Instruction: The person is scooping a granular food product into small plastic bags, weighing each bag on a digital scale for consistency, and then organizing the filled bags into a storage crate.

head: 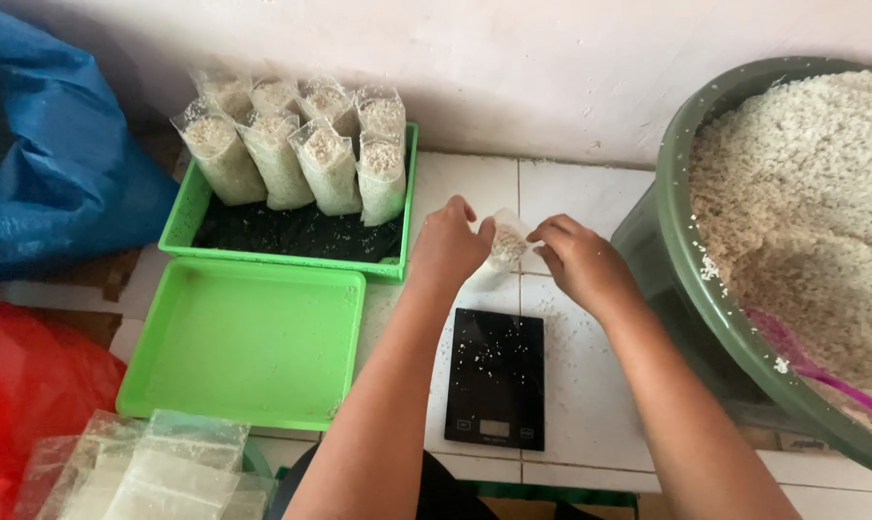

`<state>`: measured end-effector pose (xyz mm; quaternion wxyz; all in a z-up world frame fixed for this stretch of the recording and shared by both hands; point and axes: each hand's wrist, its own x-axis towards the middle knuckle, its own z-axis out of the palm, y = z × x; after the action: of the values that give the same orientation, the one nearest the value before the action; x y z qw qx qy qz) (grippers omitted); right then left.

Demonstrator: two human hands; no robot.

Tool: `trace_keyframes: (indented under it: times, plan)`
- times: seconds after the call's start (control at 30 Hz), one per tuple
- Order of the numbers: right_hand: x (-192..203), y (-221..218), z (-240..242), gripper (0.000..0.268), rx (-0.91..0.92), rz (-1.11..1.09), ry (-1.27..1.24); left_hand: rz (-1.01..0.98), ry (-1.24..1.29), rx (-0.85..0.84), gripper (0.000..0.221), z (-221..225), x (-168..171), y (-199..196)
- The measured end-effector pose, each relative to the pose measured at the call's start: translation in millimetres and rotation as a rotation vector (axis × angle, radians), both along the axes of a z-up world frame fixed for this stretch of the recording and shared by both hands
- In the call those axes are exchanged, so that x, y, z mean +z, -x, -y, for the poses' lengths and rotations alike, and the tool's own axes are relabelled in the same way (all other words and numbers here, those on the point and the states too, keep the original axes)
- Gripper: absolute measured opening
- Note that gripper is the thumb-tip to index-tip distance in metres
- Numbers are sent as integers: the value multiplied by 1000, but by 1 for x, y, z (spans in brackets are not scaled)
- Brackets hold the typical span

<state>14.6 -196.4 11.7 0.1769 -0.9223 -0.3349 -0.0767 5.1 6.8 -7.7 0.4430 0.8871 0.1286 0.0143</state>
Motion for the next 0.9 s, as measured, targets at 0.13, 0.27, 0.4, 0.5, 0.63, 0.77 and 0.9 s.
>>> trace_keyframes:
  times: [0.13, 0.27, 0.4, 0.5, 0.63, 0.77, 0.9]
  plan:
    - [8, 8, -5, 11, -8, -81, -36, -150, -75, -24, 26, -8, -9, -5]
    - [5, 8, -7, 13, -19, -135, -63, -381, -220, -170, 47, -4, -38, -4]
    - [1, 7, -18, 8, -79, -261, -190, -541, -308, -263, 76, 8, -45, 7]
    - [-9, -3, -17, 5, 1, -122, -192, -576, -296, -235, 98, 19, -68, 0]
    - [-15, -3, -23, 11, 13, -75, -204, -523, -266, -169, 99, 26, -44, 14]
    - [-13, -1, -29, 13, -2, 3, -145, -434, -126, -91, 99, 29, -11, 31]
    - [8, 6, -31, 14, 18, 99, -81, 102, -28, 212, 105, 60, -82, 14]
